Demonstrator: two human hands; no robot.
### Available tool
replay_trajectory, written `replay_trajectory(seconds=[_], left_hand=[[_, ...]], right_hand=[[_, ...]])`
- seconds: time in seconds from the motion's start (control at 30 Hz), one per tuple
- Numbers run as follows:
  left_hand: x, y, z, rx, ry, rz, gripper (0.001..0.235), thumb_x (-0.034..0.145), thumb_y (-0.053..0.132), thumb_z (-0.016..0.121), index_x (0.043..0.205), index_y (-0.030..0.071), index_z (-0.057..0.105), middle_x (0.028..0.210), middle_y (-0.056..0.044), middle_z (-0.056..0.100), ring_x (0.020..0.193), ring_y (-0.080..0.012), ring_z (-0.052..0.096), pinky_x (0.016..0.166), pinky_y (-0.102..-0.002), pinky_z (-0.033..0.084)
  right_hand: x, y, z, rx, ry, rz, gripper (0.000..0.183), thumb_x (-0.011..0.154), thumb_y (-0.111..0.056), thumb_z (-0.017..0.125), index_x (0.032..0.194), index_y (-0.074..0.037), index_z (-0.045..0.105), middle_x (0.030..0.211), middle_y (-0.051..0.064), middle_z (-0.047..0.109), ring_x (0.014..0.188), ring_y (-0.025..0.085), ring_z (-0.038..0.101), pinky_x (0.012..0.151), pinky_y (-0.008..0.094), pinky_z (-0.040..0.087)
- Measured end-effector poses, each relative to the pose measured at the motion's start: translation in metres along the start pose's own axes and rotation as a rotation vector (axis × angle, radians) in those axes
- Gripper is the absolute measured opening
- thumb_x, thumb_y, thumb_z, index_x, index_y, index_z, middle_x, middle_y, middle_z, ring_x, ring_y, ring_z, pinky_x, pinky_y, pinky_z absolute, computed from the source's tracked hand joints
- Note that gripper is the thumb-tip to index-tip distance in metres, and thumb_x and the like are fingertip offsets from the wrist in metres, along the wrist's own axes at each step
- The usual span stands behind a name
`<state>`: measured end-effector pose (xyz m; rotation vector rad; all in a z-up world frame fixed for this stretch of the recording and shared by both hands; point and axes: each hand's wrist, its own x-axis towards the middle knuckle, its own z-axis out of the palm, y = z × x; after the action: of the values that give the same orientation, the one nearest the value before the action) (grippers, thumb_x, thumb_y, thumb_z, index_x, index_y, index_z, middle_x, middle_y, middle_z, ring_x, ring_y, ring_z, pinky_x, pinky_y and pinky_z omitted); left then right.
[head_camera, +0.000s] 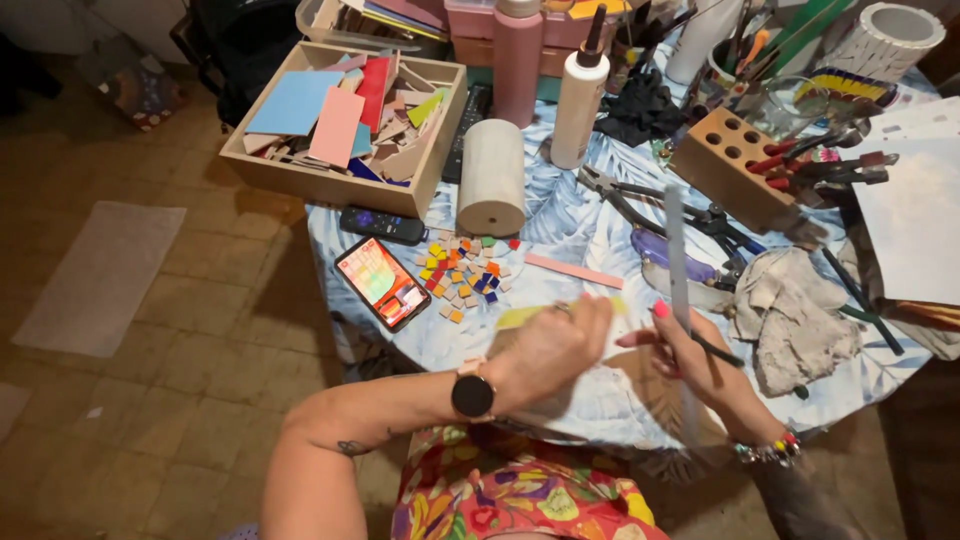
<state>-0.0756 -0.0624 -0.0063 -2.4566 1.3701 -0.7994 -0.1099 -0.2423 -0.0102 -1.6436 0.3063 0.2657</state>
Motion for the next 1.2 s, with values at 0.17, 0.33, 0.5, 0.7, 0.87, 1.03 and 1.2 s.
replay_trajectory(seconds=[0.17, 0.33, 0.5, 0.7, 0.87, 1.03, 1.2], left_hand=[[0.003, 0.006, -0.006, -0.219, 0.420, 0.095, 0.027, 0.083, 0.004, 0.043, 0.108, -0.002, 0.053, 0.099, -0.015, 0.059, 0.082, -0.0210, 0.056, 0.068, -0.030, 0.047], [-0.031, 0.022, 0.016, -0.668, 0.284, -0.058, 0.048, 0.086, 0.009, 0.051, 0.126, -0.003, 0.028, 0.129, -0.025, 0.036, 0.118, -0.0353, 0.045, 0.105, -0.049, 0.022], [-0.055, 0.040, 0.058, -0.446, -0.229, -0.433, 0.079, 0.080, 0.055, 0.038, 0.128, -0.007, 0.023, 0.137, -0.025, 0.013, 0.128, -0.0374, 0.008, 0.102, -0.048, 0.007], [0.005, 0.074, 0.049, -0.773, -0.306, -0.551, 0.082, 0.074, 0.053, 0.050, 0.127, -0.003, 0.023, 0.135, -0.026, 0.014, 0.127, -0.0376, 0.006, 0.103, -0.045, 0.000], [0.020, 0.143, 0.009, -1.621, -0.423, 0.421, 0.038, 0.080, 0.040, 0.041, 0.105, 0.015, 0.027, 0.109, -0.009, 0.039, 0.101, -0.0255, 0.037, 0.088, -0.035, 0.031], [0.010, 0.083, -0.002, -1.726, -0.380, 0.201, 0.066, 0.075, 0.049, 0.038, 0.123, 0.004, 0.037, 0.124, -0.014, 0.046, 0.108, -0.0288, 0.050, 0.092, -0.033, 0.036], [0.002, 0.050, -0.001, -2.554, 0.274, -0.948, 0.033, 0.068, 0.005, 0.070, 0.096, 0.003, 0.053, 0.062, -0.003, 0.050, 0.059, -0.0122, 0.056, 0.047, -0.020, 0.051]], right_hand=[[0.008, 0.003, -0.008, 0.358, -0.022, -0.058, 0.021, 0.078, -0.012, 0.056, 0.063, -0.013, 0.042, 0.049, -0.009, 0.028, 0.038, 0.001, 0.027, 0.034, 0.015, 0.020], [-0.021, -0.009, -0.049, 0.331, 0.313, -0.076, 0.017, 0.078, -0.018, 0.060, 0.073, -0.020, 0.043, 0.054, -0.010, 0.042, 0.045, 0.002, 0.039, 0.044, 0.013, 0.032], [-0.045, 0.008, -0.099, 0.413, 0.690, -0.417, 0.030, 0.083, 0.000, 0.057, 0.075, -0.019, 0.036, 0.063, -0.005, 0.035, 0.048, 0.000, 0.034, 0.038, 0.010, 0.024], [-0.062, 0.015, -0.090, 0.357, 0.714, -0.409, 0.029, 0.082, -0.005, 0.059, 0.074, -0.018, 0.035, 0.064, 0.002, 0.039, 0.043, 0.005, 0.036, 0.034, 0.014, 0.025], [-0.056, 0.006, -0.062, 0.238, 0.626, -0.317, 0.026, 0.080, -0.010, 0.061, 0.081, -0.018, 0.036, 0.061, -0.004, 0.038, 0.046, 0.005, 0.044, 0.038, 0.013, 0.035], [-0.050, 0.003, -0.036, 0.029, 0.381, -0.384, 0.027, 0.079, -0.011, 0.059, 0.076, -0.012, 0.032, 0.058, -0.002, 0.042, 0.046, 0.011, 0.054, 0.038, 0.018, 0.043], [-0.021, 0.040, -0.032, 0.214, 0.352, -0.476, 0.033, 0.075, -0.004, 0.064, 0.080, -0.008, 0.032, 0.060, 0.006, 0.042, 0.044, 0.014, 0.051, 0.037, 0.022, 0.046]])
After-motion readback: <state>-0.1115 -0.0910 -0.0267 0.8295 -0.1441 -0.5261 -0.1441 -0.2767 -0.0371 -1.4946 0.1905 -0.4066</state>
